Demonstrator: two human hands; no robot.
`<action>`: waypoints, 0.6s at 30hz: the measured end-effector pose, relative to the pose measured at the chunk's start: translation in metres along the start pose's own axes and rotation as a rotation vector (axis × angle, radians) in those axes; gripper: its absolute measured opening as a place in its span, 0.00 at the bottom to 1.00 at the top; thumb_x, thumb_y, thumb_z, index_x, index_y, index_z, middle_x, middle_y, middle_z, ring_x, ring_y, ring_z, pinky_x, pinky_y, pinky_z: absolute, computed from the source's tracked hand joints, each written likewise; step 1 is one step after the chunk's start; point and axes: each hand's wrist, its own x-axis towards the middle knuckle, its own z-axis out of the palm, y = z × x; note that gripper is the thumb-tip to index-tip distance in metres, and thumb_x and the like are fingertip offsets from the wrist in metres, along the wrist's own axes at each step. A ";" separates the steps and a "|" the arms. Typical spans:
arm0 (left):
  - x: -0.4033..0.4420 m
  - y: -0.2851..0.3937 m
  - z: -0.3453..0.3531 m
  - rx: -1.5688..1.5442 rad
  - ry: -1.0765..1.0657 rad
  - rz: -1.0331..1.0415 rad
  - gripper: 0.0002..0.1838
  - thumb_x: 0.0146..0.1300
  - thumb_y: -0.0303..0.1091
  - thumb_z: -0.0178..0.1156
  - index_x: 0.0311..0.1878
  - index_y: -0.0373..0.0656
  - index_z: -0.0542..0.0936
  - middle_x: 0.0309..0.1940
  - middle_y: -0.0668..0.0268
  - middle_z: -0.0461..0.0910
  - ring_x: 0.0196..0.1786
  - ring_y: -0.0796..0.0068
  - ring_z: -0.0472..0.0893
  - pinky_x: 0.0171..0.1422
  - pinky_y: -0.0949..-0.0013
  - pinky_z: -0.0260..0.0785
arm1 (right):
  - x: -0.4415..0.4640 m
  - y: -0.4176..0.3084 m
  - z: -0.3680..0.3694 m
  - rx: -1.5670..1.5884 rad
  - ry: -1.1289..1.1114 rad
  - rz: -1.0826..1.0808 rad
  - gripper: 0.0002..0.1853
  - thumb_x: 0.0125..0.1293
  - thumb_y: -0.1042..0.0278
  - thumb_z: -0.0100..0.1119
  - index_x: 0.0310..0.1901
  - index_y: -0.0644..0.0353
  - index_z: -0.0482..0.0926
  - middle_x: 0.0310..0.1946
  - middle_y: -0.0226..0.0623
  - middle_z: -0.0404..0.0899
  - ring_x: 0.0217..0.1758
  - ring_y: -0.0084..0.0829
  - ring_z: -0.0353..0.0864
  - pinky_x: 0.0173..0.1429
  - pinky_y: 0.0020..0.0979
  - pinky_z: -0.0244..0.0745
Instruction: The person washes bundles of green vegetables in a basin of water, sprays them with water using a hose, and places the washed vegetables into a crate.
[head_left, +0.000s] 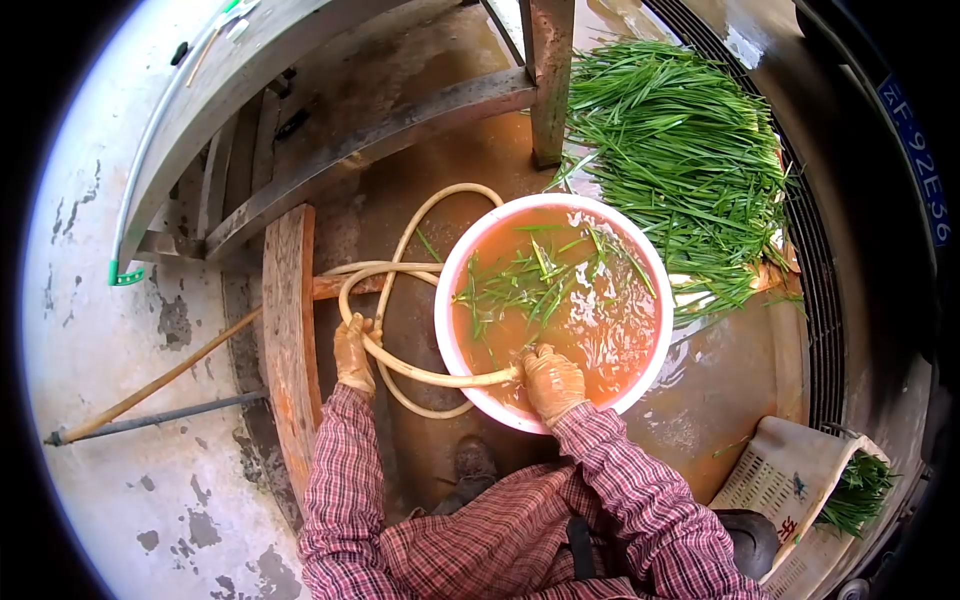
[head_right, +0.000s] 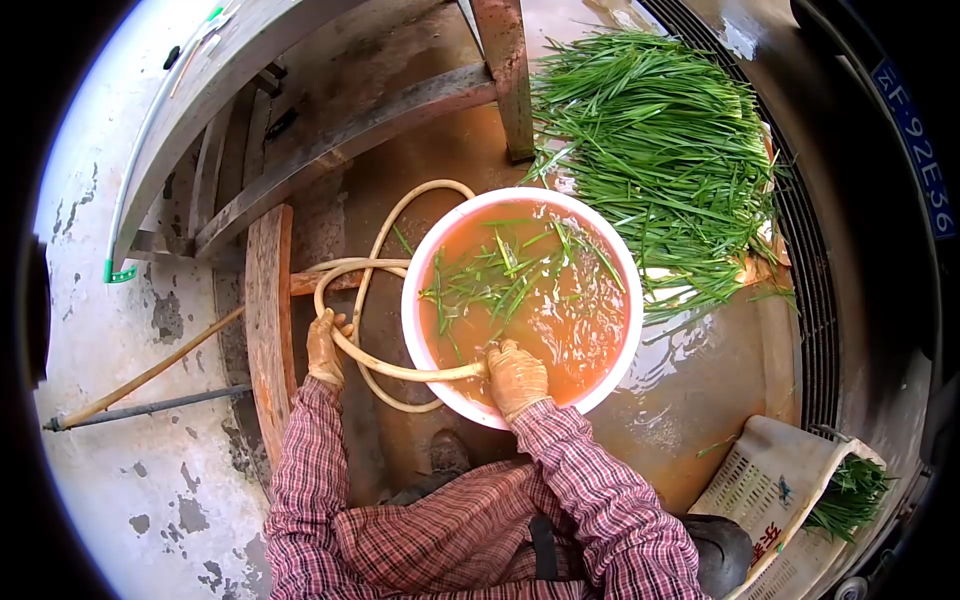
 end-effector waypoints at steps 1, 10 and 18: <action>-0.016 -0.002 0.004 -0.053 -0.058 -0.039 0.17 0.72 0.44 0.57 0.53 0.42 0.72 0.38 0.63 0.82 0.32 0.74 0.82 0.34 0.69 0.78 | 0.000 0.008 0.000 -0.005 0.002 0.003 0.08 0.64 0.69 0.54 0.41 0.57 0.81 0.40 0.42 0.78 0.41 0.44 0.84 0.42 0.42 0.81; -0.081 -0.013 0.007 0.392 -0.470 -0.177 0.25 0.70 0.54 0.56 0.47 0.36 0.77 0.32 0.63 0.82 0.28 0.78 0.80 0.31 0.78 0.73 | 0.002 0.052 -0.036 -0.089 -0.150 0.201 0.12 0.59 0.66 0.59 0.45 0.57 0.81 0.42 0.46 0.81 0.44 0.48 0.84 0.48 0.47 0.78; -0.118 -0.026 0.024 0.173 -0.491 -0.265 0.20 0.71 0.50 0.58 0.40 0.38 0.79 0.20 0.71 0.76 0.17 0.84 0.70 0.18 0.79 0.58 | 0.018 0.059 -0.106 0.105 0.073 0.282 0.22 0.65 0.49 0.58 0.48 0.61 0.80 0.46 0.48 0.83 0.47 0.47 0.84 0.52 0.45 0.77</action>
